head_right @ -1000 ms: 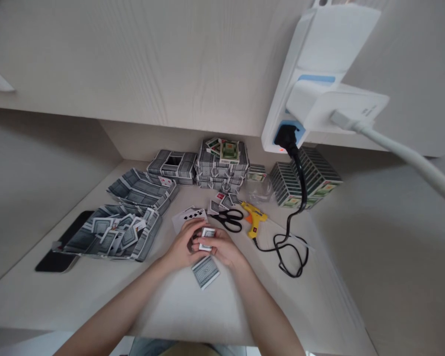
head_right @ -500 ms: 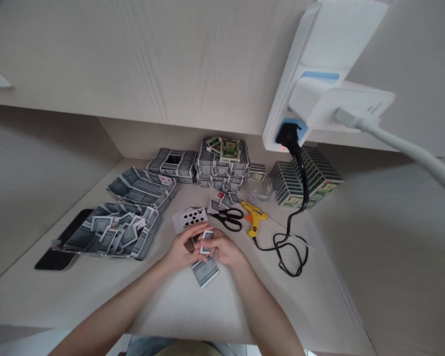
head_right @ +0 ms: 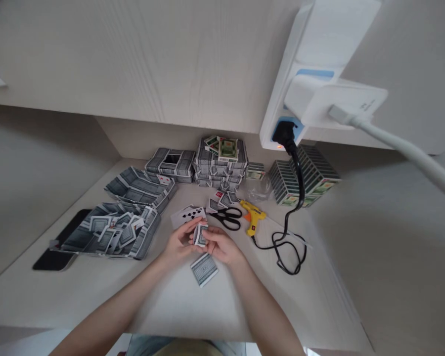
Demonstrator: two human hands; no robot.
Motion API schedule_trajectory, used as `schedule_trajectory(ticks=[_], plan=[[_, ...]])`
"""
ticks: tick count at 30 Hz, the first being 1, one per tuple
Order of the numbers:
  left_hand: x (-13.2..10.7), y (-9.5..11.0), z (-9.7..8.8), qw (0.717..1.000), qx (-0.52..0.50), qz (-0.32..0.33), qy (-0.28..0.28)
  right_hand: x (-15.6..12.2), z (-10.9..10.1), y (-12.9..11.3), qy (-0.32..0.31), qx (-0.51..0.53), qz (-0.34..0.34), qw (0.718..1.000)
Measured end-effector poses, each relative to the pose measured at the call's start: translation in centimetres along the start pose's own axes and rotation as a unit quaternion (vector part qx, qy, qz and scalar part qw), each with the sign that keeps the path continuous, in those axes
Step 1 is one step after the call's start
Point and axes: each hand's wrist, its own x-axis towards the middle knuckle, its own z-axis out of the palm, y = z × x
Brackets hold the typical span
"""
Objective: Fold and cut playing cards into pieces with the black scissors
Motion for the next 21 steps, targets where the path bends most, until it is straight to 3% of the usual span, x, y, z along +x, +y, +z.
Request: schedule_trajectory(ticks=[6,12,17,21], plan=[[0.6,0.4,-0.3,1.000,0.017,-0.010,0.004,0.1,0.1,-0.2,0.068,-0.037,-0.038,0.996],[1.0,0.2,-0.7,0.985,0.093,-0.059,0.136,0.1,0.7,-0.1,0.094,-0.056,-0.066,0.992],[0.6,-0.3,-0.6,0.977,0.191,-0.053,0.076,0.2,1.2,0.4,0.121,-0.063,-0.066,0.989],[0.4,-0.1,-0.6,0.978,0.203,-0.040,0.039,0.2,1.4,0.7,0.126,-0.063,-0.060,0.988]])
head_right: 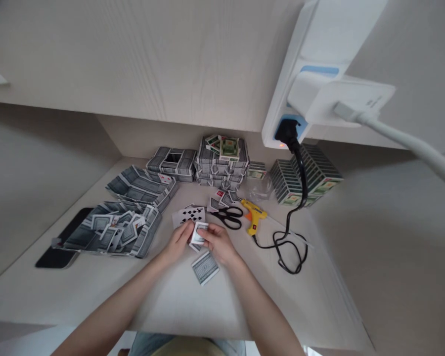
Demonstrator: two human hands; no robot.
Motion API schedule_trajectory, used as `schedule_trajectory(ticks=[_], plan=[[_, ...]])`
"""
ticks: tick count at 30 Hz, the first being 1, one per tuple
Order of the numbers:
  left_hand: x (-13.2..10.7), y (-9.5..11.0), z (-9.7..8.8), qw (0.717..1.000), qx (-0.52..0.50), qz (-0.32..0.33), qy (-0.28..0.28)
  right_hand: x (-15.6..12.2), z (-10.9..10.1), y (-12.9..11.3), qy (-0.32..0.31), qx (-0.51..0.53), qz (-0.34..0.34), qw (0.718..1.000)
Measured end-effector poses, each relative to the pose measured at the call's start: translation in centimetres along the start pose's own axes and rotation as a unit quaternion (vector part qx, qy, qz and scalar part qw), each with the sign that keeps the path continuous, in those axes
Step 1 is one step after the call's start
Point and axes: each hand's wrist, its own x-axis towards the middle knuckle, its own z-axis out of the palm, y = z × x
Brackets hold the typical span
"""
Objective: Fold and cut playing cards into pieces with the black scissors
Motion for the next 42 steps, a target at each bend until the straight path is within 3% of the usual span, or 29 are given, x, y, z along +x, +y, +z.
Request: schedule_trajectory(ticks=[12,24,42], plan=[[0.1,-0.1,0.0,0.997,0.078,-0.009,-0.008,-0.1,0.2,0.0,0.004,-0.003,-0.004,1.000],[0.0,0.0,0.1,0.990,0.137,0.006,-0.008,0.1,-0.8,-0.1,0.026,-0.136,-0.027,0.990],[0.0,-0.2,-0.1,0.994,0.102,0.012,-0.022,-0.1,-0.6,-0.2,0.022,-0.106,-0.023,0.994]])
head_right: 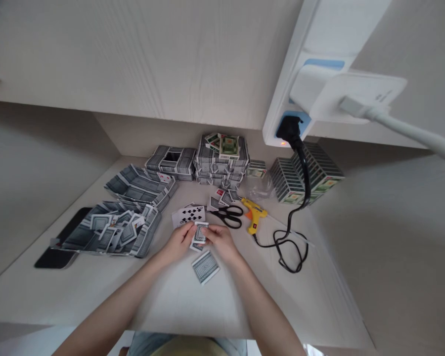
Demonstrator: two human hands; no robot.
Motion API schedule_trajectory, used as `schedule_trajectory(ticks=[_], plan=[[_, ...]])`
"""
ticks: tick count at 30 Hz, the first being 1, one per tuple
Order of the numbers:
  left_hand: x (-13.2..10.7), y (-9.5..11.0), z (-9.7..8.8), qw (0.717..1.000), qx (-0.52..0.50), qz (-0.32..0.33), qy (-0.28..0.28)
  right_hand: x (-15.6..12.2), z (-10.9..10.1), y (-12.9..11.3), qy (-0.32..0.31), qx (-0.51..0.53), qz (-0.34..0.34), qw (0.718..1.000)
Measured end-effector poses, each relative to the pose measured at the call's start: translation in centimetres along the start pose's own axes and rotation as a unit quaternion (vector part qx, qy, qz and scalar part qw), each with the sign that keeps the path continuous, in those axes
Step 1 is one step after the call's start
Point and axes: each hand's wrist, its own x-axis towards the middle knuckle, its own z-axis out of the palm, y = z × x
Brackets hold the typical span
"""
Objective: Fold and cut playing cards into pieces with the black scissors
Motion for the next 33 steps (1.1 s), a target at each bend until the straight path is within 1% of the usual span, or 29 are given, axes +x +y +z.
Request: schedule_trajectory(ticks=[5,11,15,19,22,24,33], plan=[[0.0,0.0,-0.1,1.000,-0.022,0.001,-0.002,-0.1,0.0,-0.2,-0.003,0.010,0.001,1.000],[-0.3,0.3,0.2,0.999,-0.045,0.001,0.015,-0.1,0.3,-0.2,0.006,0.016,-0.014,1.000],[-0.5,0.8,0.6,0.995,-0.094,-0.014,0.010,-0.1,0.9,0.3,0.047,-0.011,-0.046,0.998],[-0.6,1.1,1.0,0.991,-0.132,-0.030,0.002,-0.3,1.6,0.7,0.093,-0.082,-0.064,0.990],[-0.7,1.0,1.1,0.993,-0.117,-0.020,0.019,-0.5,1.9,0.9,0.132,-0.133,-0.097,0.977],[-0.7,0.9,1.2,0.994,-0.106,-0.010,0.024,-0.5,2.0,0.9,0.144,-0.144,-0.107,0.973],[-0.8,0.7,1.4,0.996,-0.090,-0.001,0.017,-0.6,1.8,0.9,0.151,-0.150,-0.126,0.969]])
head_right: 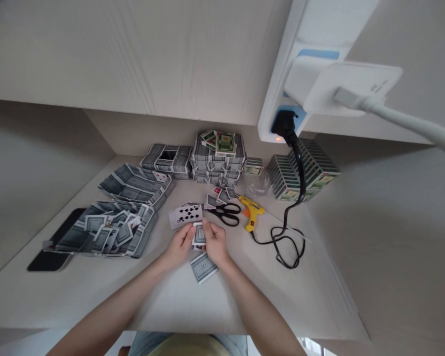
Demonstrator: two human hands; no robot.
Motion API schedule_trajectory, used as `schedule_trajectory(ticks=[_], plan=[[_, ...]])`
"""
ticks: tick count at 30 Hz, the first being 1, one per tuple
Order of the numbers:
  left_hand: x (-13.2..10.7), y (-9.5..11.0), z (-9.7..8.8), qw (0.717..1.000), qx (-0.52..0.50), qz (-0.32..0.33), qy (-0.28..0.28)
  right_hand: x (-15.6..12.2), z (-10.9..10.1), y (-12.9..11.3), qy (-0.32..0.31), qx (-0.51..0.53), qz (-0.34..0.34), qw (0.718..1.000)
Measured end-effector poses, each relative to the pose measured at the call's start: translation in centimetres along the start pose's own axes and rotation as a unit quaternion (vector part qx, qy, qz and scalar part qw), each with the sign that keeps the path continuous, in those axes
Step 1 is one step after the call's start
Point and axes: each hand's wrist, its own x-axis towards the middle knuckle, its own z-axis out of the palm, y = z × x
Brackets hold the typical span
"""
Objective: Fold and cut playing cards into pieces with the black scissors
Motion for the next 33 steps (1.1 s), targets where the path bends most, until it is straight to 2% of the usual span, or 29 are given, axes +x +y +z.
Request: schedule_trajectory(ticks=[6,12,17,21,24,26,29,33], plan=[[-0.09,-0.14,0.10,1.000,0.007,-0.002,-0.022,-0.04,-0.40,0.16,0.012,-0.054,-0.022,0.998],[-0.01,0.16,0.00,0.996,-0.073,-0.040,-0.044,0.05,-0.71,-0.01,0.019,-0.108,-0.058,0.992],[0.33,-0.28,0.13,0.998,-0.049,-0.035,-0.011,0.04,-0.76,-0.17,0.026,-0.126,-0.080,0.988],[0.39,-0.29,0.31,0.997,-0.057,-0.043,-0.005,0.10,-0.64,-0.08,-0.005,-0.043,-0.027,0.999],[0.27,0.10,0.37,0.991,-0.118,-0.053,-0.018,0.16,-0.46,0.08,-0.062,0.050,0.039,0.996],[0.21,0.32,0.36,0.986,-0.158,-0.053,-0.029,0.19,-0.35,0.18,-0.095,0.079,0.060,0.990],[0.21,0.36,0.26,0.983,-0.173,-0.050,-0.023,0.27,-0.26,0.34,-0.112,0.070,0.056,0.990],[0.25,0.17,0.05,0.990,-0.134,-0.052,-0.009,0.45,-0.28,0.50,-0.108,0.040,0.053,0.992]])
